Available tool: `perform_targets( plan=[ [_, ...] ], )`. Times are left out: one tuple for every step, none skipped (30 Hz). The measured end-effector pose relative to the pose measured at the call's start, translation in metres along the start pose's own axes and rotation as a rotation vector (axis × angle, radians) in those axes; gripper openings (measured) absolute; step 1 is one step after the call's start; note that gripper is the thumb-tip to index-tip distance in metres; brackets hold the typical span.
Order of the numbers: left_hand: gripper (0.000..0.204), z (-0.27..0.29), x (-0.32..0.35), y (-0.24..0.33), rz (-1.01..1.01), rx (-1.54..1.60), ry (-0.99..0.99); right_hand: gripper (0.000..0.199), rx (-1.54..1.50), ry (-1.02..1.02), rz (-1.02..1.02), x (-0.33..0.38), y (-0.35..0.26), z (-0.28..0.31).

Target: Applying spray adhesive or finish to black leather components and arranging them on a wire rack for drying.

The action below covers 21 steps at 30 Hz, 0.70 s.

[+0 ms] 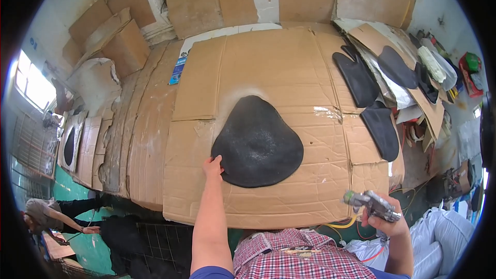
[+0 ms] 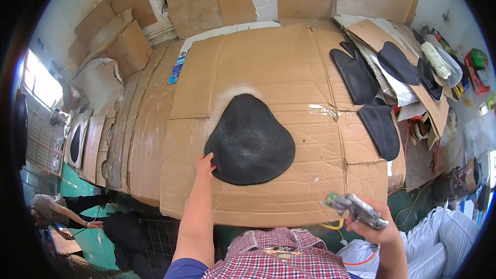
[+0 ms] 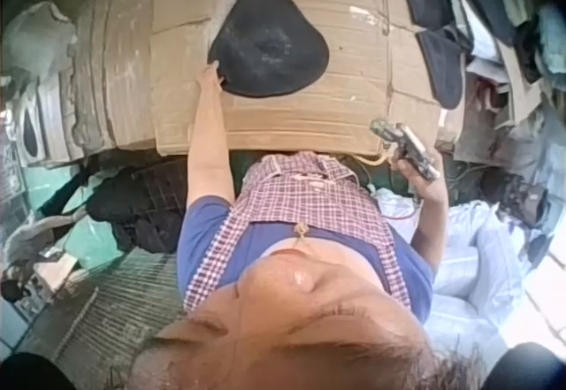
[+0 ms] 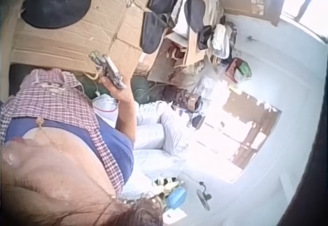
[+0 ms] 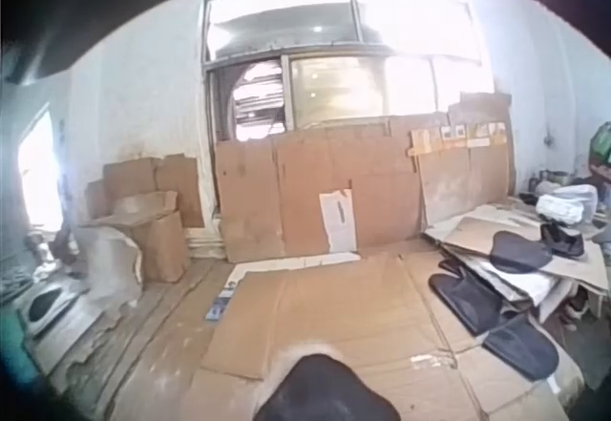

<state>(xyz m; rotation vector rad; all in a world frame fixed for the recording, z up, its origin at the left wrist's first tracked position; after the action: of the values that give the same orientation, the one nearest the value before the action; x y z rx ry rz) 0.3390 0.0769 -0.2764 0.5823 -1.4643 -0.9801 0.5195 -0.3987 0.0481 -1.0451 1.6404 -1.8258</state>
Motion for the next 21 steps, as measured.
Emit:
perform_targets(
  plan=[
    [0.032,0.000,0.002,-0.001,-0.002,0.000,0.005,0.058,-0.030,0.034,0.045,-0.005,-0.002,-0.001],
    [0.030,-0.006,0.009,0.001,0.023,-0.073,-0.026,0.058,-0.031,0.033,0.044,-0.010,0.001,-0.001],
    [0.029,-0.011,0.016,0.002,0.048,-0.145,-0.057,0.059,-0.042,0.157,0.099,-0.015,-0.001,0.010],
    [0.029,-0.013,0.020,0.000,0.048,-0.146,-0.055,0.060,-0.051,0.281,0.153,-0.016,-0.003,0.020],
    [0.028,-0.013,0.024,-0.002,0.051,-0.085,-0.050,0.061,-0.062,0.344,0.101,-0.016,-0.001,0.026],
    [0.028,-0.012,0.027,-0.002,0.053,-0.023,-0.046,0.061,-0.063,0.337,0.101,-0.015,-0.001,0.030],
    [0.028,-0.012,0.030,-0.002,0.055,-0.021,-0.042,0.060,-0.063,0.229,0.094,-0.013,0.000,0.028],
    [0.029,-0.014,0.032,-0.001,0.039,0.012,-0.054,0.058,-0.062,0.122,0.086,-0.011,0.000,0.024],
    [0.030,-0.015,0.034,0.000,0.024,0.045,-0.067,0.055,-0.073,0.010,0.098,-0.012,-0.005,0.014],
    [0.030,-0.012,0.032,-0.002,0.023,0.046,-0.060,0.055,-0.075,0.003,0.098,-0.012,-0.004,0.014],
    [0.032,-0.011,0.028,-0.003,0.020,0.034,-0.077,0.056,-0.059,-0.060,0.053,-0.011,0.002,0.008],
    [0.033,-0.010,0.026,-0.005,0.017,0.021,-0.094,0.056,-0.042,-0.123,0.009,-0.010,0.008,0.003],
    [0.033,-0.012,0.027,-0.004,0.017,0.018,-0.096,0.057,-0.031,-0.063,0.001,-0.012,0.013,0.007],
    [0.033,-0.015,0.028,-0.002,0.010,0.030,-0.120,0.057,-0.034,-0.060,0.000,-0.015,0.014,0.008],
    [0.033,-0.018,0.030,0.000,0.003,0.041,-0.144,0.056,-0.025,0.004,0.009,-0.021,0.012,0.016],
    [0.033,-0.024,0.034,0.006,0.004,0.039,-0.150,0.055,-0.013,0.073,0.017,-0.025,0.010,0.024],
    [0.033,-0.037,0.042,0.020,-0.008,0.131,-0.232,0.055,-0.016,0.077,0.015,-0.028,0.013,0.025],
    [0.034,-0.051,0.049,0.035,-0.020,0.222,-0.313,0.054,-0.045,0.079,0.029,-0.031,0.017,0.026],
    [0.035,-0.067,0.062,0.058,-0.059,0.290,-0.380,0.053,-0.075,0.079,0.042,-0.034,0.021,0.026],
    [0.037,-0.086,0.074,0.083,-0.098,0.359,-0.448,0.053,-0.103,0.080,0.056,-0.037,0.024,0.026],
    [0.038,-0.103,0.087,0.109,-0.151,0.454,-0.525,0.052,-0.141,0.035,0.047,-0.039,0.027,0.018]
  ],
)
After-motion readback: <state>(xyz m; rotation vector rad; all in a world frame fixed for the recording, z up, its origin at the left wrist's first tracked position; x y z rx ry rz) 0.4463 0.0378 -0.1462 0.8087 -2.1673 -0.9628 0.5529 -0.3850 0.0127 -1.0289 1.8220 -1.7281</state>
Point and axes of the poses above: each hand's wrist, its own x-axis away from the middle knuckle, its own z-axis out of the back of the hand, y = z × x, the point moved 8 cm from there along -x, towards the middle knuckle, and after that the axes turned 3 degrees about -z, right-handed, at the moved point
